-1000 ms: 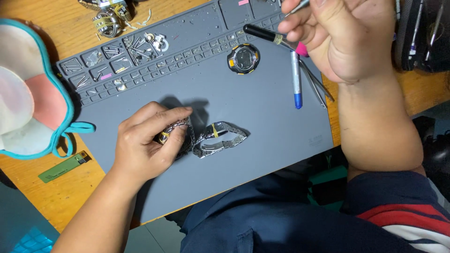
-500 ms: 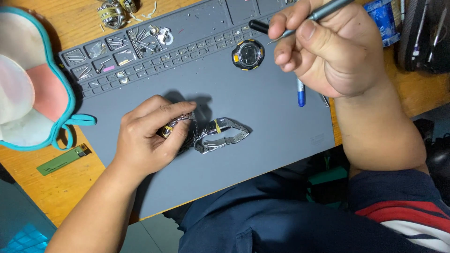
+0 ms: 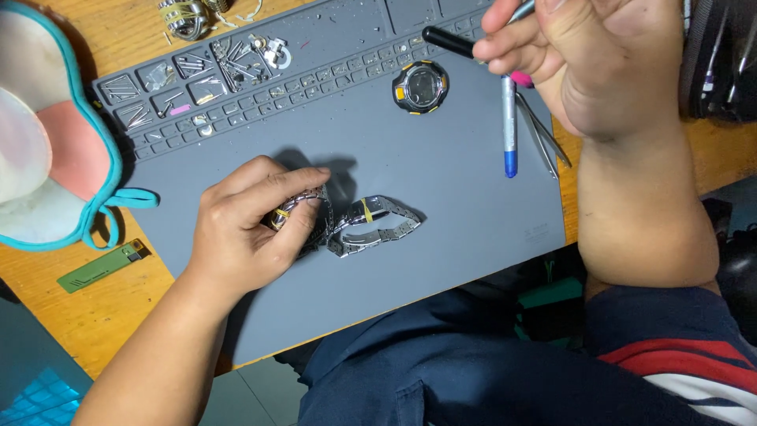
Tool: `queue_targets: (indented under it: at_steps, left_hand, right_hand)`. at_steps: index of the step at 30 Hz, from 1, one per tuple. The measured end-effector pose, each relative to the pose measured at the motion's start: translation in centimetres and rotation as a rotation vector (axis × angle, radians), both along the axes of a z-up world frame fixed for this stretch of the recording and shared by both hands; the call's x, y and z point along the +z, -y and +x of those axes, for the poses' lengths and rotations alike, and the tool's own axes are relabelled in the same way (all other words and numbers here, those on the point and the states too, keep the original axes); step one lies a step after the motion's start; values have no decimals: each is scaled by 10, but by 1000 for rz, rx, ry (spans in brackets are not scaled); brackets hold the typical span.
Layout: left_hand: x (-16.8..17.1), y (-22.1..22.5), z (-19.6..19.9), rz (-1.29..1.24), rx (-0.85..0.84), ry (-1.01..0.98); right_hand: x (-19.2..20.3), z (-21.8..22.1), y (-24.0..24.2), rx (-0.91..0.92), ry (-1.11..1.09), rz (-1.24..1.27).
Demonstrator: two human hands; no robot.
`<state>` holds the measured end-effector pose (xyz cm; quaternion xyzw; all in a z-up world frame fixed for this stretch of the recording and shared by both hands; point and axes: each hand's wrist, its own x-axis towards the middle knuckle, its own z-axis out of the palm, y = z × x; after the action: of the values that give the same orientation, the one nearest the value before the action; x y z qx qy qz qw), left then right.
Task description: Adjusting and resizing metal watch bands using precision tools at a workbench.
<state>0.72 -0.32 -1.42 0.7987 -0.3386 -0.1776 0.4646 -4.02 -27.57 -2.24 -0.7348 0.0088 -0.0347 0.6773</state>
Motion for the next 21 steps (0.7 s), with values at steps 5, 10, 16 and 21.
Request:
queue_targets:
  at_steps: [5,10,16,21]
  left_hand:
    - [0,0,0,-1,0,-6]
    - [0,0,1,0,-10,-18]
    - [0,0,1,17,-6,-13]
    - [1,2,1,30,-8,-7]
  right_hand:
    - [9,1,-8,-19,-14,-103]
    - [16,4,-15,5,31,-141]
    - [29,7,-16,174,20,-343]
    - [34,9,-23,299,13,-627]
